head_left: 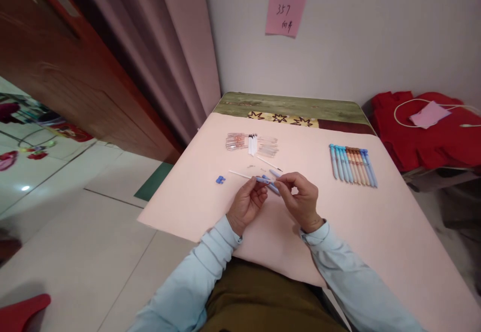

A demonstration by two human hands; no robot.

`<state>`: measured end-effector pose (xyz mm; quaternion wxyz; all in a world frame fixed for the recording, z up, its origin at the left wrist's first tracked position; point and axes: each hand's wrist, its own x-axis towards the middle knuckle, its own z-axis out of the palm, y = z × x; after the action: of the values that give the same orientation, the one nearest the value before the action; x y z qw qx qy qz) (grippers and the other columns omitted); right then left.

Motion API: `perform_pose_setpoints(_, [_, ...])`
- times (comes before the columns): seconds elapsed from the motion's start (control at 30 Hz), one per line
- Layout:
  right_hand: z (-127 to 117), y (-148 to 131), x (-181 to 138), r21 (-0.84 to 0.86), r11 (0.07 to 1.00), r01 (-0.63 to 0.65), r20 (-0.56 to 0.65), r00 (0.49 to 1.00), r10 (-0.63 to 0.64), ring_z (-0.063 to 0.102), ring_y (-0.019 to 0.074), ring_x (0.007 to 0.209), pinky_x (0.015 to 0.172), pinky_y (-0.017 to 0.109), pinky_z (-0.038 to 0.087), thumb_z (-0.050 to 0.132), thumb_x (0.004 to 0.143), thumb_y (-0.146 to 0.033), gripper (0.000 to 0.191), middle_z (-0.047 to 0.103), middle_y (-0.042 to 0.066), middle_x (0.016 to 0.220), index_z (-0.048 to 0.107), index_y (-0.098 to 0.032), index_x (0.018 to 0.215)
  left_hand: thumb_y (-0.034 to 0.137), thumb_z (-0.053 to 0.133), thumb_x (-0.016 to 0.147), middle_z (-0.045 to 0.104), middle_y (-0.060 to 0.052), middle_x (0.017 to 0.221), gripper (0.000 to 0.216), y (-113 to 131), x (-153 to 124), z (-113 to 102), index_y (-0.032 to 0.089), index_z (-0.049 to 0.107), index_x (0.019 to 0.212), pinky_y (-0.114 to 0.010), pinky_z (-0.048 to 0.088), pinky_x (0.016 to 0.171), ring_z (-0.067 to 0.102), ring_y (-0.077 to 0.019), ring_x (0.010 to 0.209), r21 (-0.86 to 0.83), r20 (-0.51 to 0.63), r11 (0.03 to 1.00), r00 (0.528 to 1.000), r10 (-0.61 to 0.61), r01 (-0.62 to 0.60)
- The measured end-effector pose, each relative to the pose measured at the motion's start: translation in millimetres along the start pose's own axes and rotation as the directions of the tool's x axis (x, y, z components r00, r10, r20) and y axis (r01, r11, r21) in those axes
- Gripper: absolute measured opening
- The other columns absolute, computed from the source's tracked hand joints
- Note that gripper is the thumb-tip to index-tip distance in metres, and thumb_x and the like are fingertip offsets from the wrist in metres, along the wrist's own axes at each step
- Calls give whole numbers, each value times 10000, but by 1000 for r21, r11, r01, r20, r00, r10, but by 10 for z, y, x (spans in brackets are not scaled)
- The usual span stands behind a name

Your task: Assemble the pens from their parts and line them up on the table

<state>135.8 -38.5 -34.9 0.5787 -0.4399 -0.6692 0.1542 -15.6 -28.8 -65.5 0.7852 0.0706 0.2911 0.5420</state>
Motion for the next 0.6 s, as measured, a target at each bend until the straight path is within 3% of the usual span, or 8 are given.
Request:
perform_pose_setpoints(0.43, [24, 92, -45, -50, 999, 18, 75, 997, -14, 526, 104, 555, 539, 241, 455, 666, 865, -241, 66, 645, 7, 718, 655, -205, 811, 200, 608, 916, 714, -58, 728, 147, -12, 3, -15, 82, 679, 864, -169, 562, 537, 657, -94, 584, 28, 25, 1000, 1000, -2, 1])
perform_pose_setpoints(0.5, [43, 90, -46, -4, 999, -52, 98, 994, 52, 521, 104, 557, 541, 242, 453, 678, 856, -276, 100, 641, 7, 704, 660, -202, 792, 172, 635, 891, 710, -51, 741, 99, -25, -3, -24, 83, 679, 890, -168, 563, 544, 660, -94, 597, 37, 49, 999, 999, -1, -1])
perform_pose_setpoints(0.6, [78, 83, -45, 161, 945, -285, 186, 949, 254, 494, 96, 532, 506, 234, 431, 709, 826, -371, 188, 623, -8, 681, 650, -195, 800, 121, 646, 866, 698, -40, 752, 75, -25, -17, -33, 88, 677, 926, -160, 560, 553, 661, -92, 615, 26, 75, 1000, 997, -9, 7])
